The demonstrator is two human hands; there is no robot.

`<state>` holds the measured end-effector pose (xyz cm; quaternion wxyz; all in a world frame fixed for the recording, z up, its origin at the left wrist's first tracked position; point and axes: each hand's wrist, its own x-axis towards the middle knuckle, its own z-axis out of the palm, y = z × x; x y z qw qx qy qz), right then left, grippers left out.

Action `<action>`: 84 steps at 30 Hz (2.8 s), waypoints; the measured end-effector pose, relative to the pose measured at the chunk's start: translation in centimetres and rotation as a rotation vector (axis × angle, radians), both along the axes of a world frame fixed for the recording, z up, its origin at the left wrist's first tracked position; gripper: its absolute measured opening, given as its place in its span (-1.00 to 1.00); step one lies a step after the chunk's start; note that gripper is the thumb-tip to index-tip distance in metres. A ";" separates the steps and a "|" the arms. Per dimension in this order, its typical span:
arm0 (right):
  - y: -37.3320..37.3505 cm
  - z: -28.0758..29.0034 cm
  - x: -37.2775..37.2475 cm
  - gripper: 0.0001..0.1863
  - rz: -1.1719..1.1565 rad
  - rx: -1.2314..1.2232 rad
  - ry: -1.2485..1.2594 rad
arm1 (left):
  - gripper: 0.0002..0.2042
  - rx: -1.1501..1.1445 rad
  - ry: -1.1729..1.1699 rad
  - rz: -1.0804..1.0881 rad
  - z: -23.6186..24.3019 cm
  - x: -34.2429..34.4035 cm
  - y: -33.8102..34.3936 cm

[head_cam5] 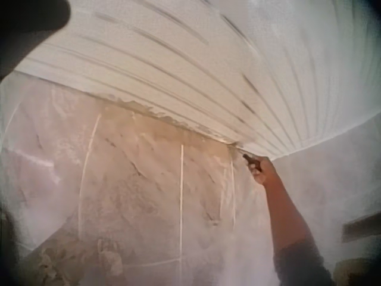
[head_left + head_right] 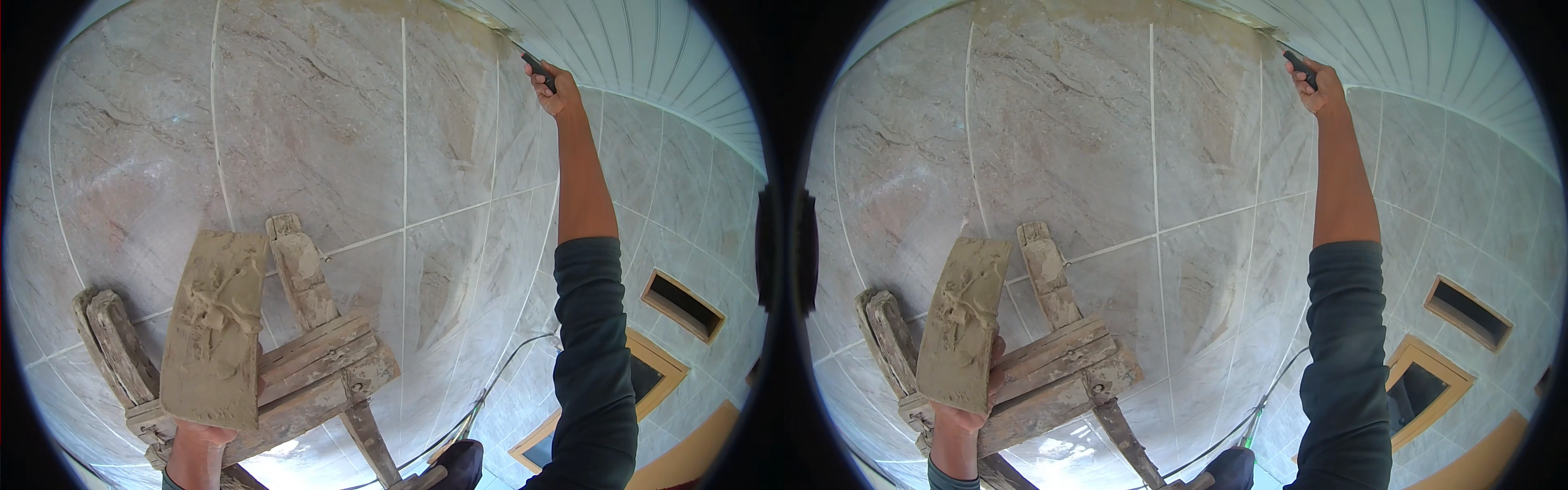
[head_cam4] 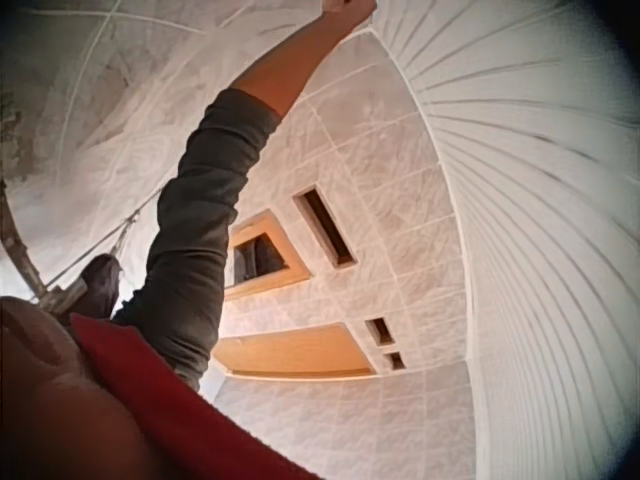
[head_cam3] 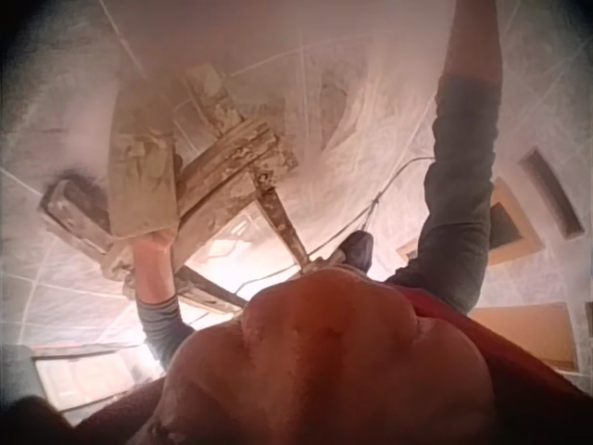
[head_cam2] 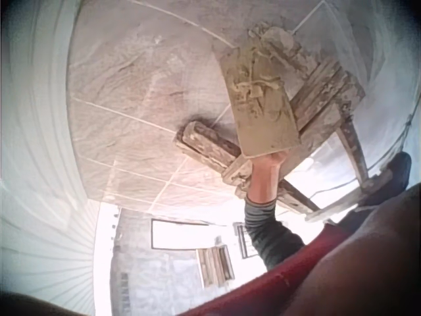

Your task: The person applies plaster to the gap between a tiled wall and the ceiling using a putty knife, repeatedly taking material from a handheld board.

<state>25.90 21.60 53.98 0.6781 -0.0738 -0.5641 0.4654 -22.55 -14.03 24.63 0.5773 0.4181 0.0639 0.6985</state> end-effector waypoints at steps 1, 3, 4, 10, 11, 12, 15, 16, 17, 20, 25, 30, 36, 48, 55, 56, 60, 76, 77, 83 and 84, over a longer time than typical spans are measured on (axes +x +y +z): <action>0.1 -0.3 0.2 -0.65 0.019 0.032 -0.026 | -0.49 -0.031 -0.004 0.021 0.0 0.0 -0.1; 0.0 -2.2 0.3 -0.64 0.024 0.054 0.008 | -0.49 -0.010 0.000 0.003 -0.2 -0.2 0.1; -0.5 -3.1 0.1 -0.63 0.029 0.081 0.046 | -0.48 0.016 0.007 -0.016 -0.3 -0.3 0.2; -1.4 -6.5 -4.4 -0.72 -0.438 0.102 -0.009 | -0.49 0.049 0.037 -0.001 -0.5 -0.4 0.4; -1.6 -6.8 -5.8 -0.72 -0.685 0.117 -0.007 | -0.49 0.049 0.036 0.000 -0.5 -0.4 0.4; -1.2 -7.0 -6.4 -0.69 -0.747 0.134 -0.004 | -0.49 0.045 0.023 0.004 -0.6 -0.5 0.4; 0.4 -7.3 -7.8 -0.71 -1.164 0.373 -0.092 | -0.50 0.031 0.006 0.010 -0.5 -0.4 0.4; -0.1 -7.6 -8.9 -0.72 -1.286 0.405 -0.124 | -0.50 0.017 0.001 0.028 -0.5 -0.4 0.4; 0.3 -7.5 -9.3 -0.72 -1.282 0.405 -0.123 | -0.50 0.017 0.000 0.032 -0.6 -0.4 0.4; 2.1 -6.8 -9.6 -0.73 -1.451 0.477 -0.149 | -0.48 0.001 -0.022 0.041 -0.8 -0.5 0.4; 4.8 -6.3 -9.2 -0.71 -1.412 0.648 -0.222 | -0.46 0.138 0.180 0.055 -1.1 -1.0 0.4; 5.8 -6.6 -7.5 -0.71 -1.299 0.572 -0.284 | -0.46 0.170 0.339 0.108 -0.6 -1.2 0.0; 2.0 -7.4 -4.3 -0.74 -1.273 0.579 -0.417 | -0.48 -0.010 0.029 0.048 -1.1 -0.9 -0.1; 0.6 -9.5 -0.9 -0.64 0.233 0.015 0.060 | -0.51 0.037 0.029 0.033 -0.2 0.0 0.5; 2.5 -4.5 -0.7 -0.71 0.257 0.055 -0.107 | -0.50 0.104 0.029 -0.054 -1.0 -1.0 0.6; 2.1 -3.2 -1.0 -0.72 0.215 0.018 -0.097 | -0.50 0.105 0.022 -0.058 -1.1 -1.3 0.5; 0.2 0.1 -0.6 -0.64 0.044 -0.054 -0.065 | -0.47 0.086 0.638 0.393 -1.6 -2.1 0.3; -0.6 -7.8 -2.1 -0.78 0.050 -0.009 -0.101 | -0.47 0.141 0.182 0.077 -1.6 -1.4 0.6; -0.5 -6.9 -2.1 -0.78 0.052 -0.009 -0.096 | -0.47 0.149 0.142 0.049 -1.5 -1.3 0.6; -0.6 0.7 -1.6 -0.78 -0.011 -0.057 -0.124 | -0.47 0.192 0.118 -0.009 -1.2 -0.8 1.0; -0.8 0.9 -1.4 -0.79 0.000 -0.065 -0.124 | -0.47 0.203 0.133 -0.009 -1.2 -0.9 1.0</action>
